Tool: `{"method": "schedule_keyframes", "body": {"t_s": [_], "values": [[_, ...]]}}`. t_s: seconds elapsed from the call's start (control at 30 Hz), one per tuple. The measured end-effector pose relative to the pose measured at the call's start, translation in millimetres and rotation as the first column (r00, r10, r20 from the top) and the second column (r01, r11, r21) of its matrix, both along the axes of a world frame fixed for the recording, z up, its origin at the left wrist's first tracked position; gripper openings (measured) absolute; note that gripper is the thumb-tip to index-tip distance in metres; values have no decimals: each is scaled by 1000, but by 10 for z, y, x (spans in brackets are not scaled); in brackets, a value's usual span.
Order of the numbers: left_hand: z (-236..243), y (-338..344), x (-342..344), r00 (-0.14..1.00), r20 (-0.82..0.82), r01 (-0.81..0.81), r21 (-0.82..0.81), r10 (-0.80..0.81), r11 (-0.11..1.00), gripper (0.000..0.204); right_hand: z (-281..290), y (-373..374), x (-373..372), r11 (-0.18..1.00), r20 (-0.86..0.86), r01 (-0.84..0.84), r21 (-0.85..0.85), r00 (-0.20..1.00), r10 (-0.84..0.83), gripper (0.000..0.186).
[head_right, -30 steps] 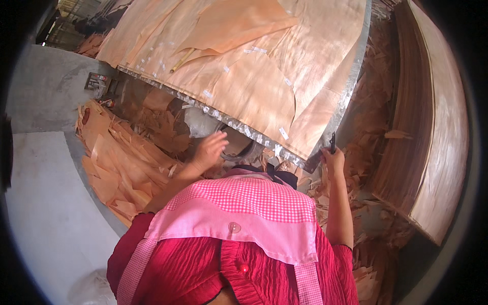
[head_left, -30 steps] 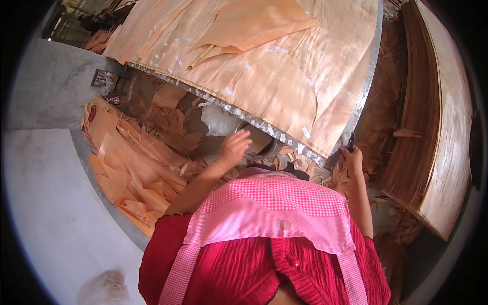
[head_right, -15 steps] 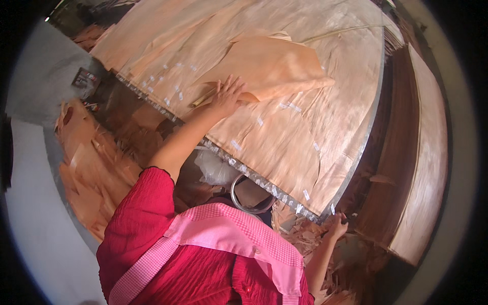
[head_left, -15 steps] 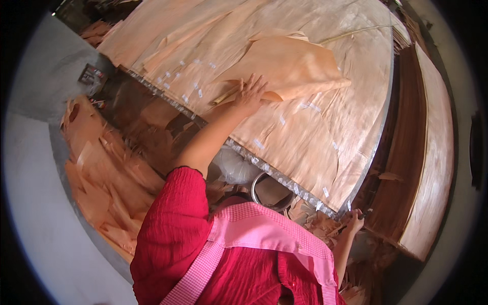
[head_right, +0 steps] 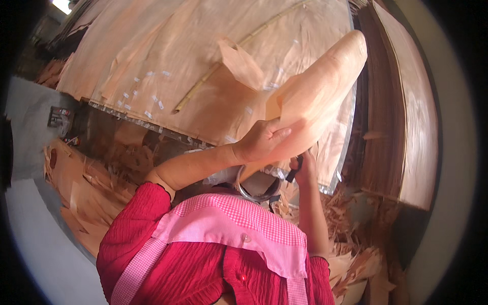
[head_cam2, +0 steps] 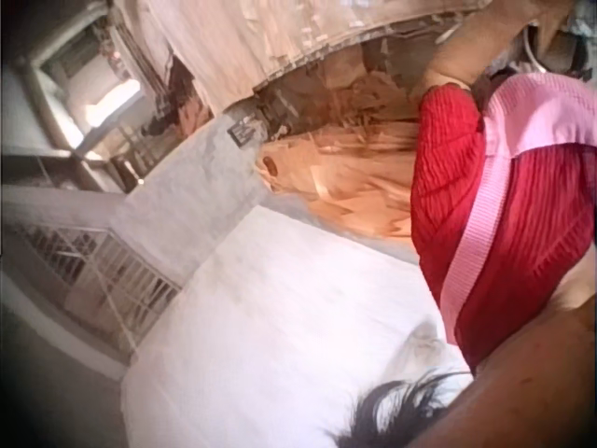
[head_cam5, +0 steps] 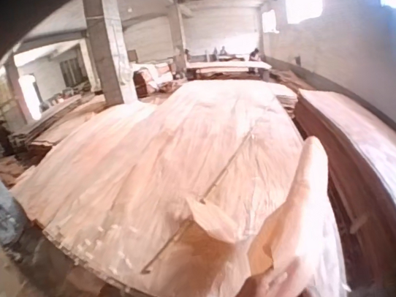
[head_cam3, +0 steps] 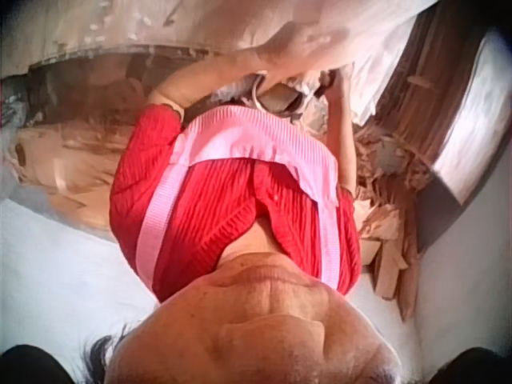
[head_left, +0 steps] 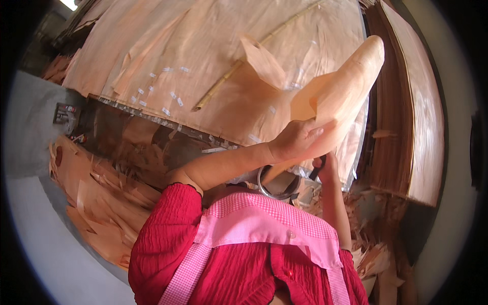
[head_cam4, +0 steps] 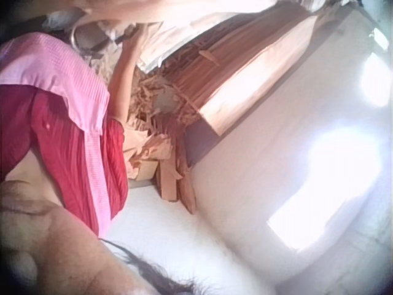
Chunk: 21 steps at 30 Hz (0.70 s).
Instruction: The person prepares and sorts wood veneer sheets by using a utility knife to trim edges, applying tape to secure pieces, and using a bamboo rod to measure or alignment sheets.
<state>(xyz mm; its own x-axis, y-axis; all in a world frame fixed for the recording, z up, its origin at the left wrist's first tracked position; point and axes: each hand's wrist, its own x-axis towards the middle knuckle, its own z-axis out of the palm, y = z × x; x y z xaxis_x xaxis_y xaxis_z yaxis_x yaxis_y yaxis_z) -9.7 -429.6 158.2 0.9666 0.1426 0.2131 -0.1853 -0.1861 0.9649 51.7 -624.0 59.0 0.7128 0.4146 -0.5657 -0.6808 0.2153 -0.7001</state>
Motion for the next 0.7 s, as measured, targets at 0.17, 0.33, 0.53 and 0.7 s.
{"method": "schedule_keyframes", "body": {"t_s": [0.17,0.33,0.53,0.7], "values": [[-195,129,-87,995,63,-49,-353,75,935,29,-144,343,140,973,126,116,-200,988,-92,7],[-54,951,-314,927,-76,-312,-700,367,642,17,-160,1095,483,836,521,27,-548,793,316,52],[-379,1912,-627,859,-83,-421,-677,506,604,31,-268,2196,559,581,565,58,-812,328,757,47],[-741,2711,-984,853,-152,-451,-698,499,557,32,-258,2326,639,545,584,217,-810,226,779,26]]}}
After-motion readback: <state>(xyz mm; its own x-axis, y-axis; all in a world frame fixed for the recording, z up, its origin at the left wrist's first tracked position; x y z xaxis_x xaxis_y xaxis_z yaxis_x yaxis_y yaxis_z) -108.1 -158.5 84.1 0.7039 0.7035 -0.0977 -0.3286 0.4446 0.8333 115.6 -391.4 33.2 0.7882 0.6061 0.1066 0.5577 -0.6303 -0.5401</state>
